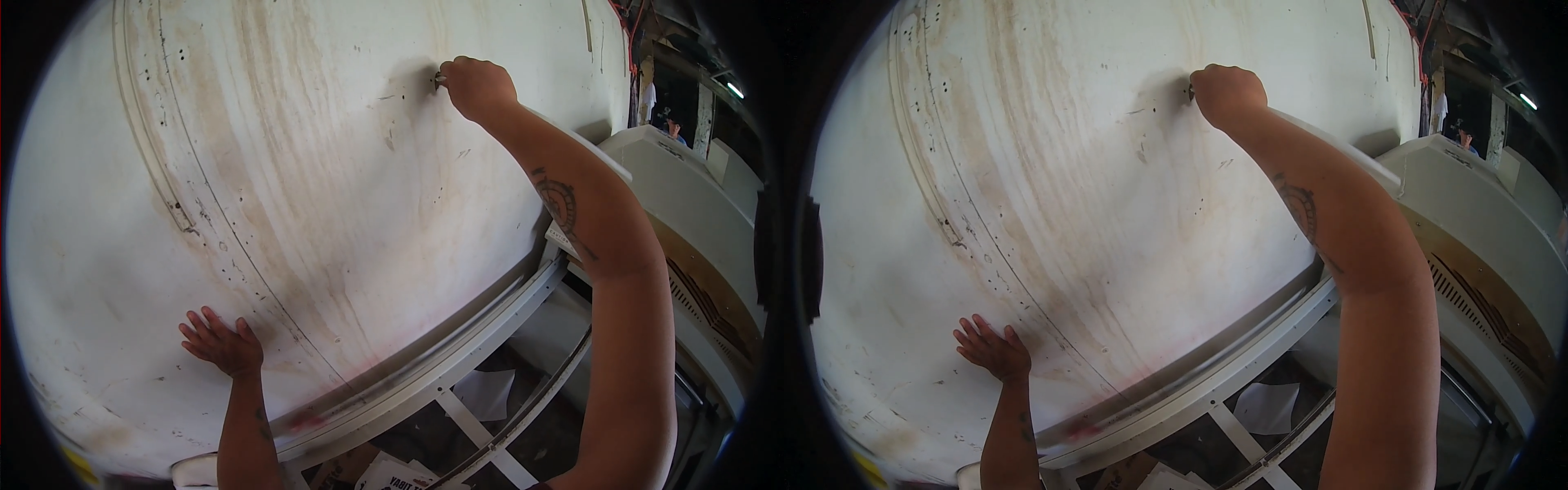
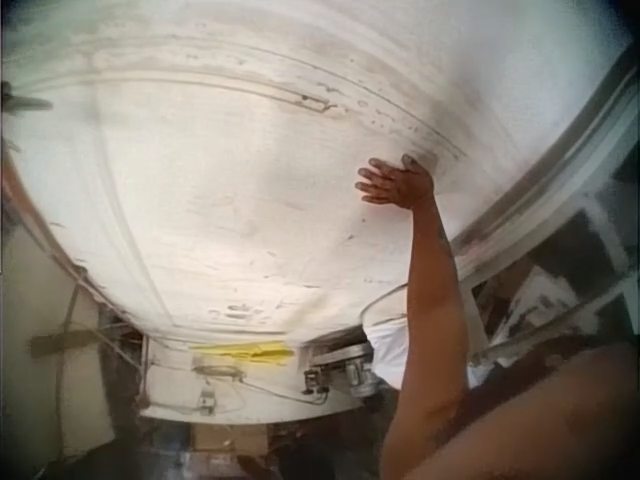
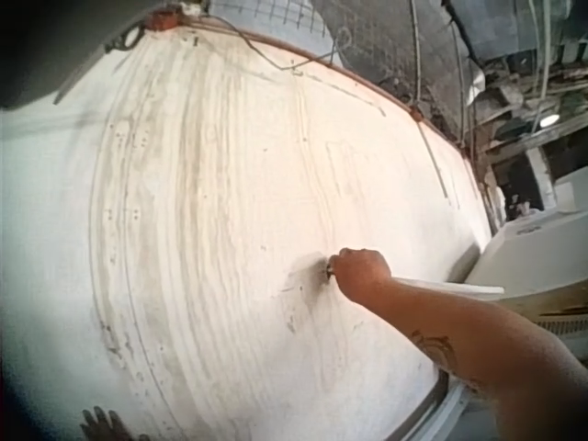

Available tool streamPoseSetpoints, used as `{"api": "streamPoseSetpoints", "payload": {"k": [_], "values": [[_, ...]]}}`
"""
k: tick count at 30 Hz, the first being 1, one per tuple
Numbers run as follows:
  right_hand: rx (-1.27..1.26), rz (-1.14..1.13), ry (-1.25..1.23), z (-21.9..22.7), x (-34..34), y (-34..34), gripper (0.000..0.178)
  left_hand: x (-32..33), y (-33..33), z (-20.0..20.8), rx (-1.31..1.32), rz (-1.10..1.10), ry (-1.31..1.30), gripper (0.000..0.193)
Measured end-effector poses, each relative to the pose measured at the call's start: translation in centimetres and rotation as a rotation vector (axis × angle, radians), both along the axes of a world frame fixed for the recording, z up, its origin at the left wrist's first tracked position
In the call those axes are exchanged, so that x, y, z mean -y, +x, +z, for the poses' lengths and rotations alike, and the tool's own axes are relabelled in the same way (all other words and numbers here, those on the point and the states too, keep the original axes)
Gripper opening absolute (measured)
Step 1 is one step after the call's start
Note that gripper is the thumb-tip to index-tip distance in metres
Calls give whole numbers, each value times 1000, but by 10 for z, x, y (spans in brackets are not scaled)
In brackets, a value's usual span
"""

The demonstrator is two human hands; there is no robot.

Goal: The person is aligning heat transfer graphics onto white shirts and using a heat press machine to apply them.

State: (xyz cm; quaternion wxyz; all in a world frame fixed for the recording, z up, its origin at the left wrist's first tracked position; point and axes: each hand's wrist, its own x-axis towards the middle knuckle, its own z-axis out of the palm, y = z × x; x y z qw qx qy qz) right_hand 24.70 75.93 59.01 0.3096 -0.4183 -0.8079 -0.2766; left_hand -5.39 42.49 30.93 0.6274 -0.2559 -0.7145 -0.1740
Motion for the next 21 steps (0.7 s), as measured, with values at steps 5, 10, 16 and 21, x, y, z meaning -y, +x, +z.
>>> {"api": "streamPoseSetpoints", "payload": {"k": [5, 10, 16, 21], "values": [[-20, 17, 27, 2, 3, -6, 18, 10, 3, 6, -16, 4, 15, 63], [0, -8, 0, -5, -5, -11, 18, 1, 3, -3, 21, -17, -10, 63], [-73, 70, -26, 4, -1, -7, 15, 11, 8, -1, 21, -15, 8, 63], [-30, 143, -133, 16, -15, -1, 18, 8, 3, 1, 6, -25, 8, 63]]}}
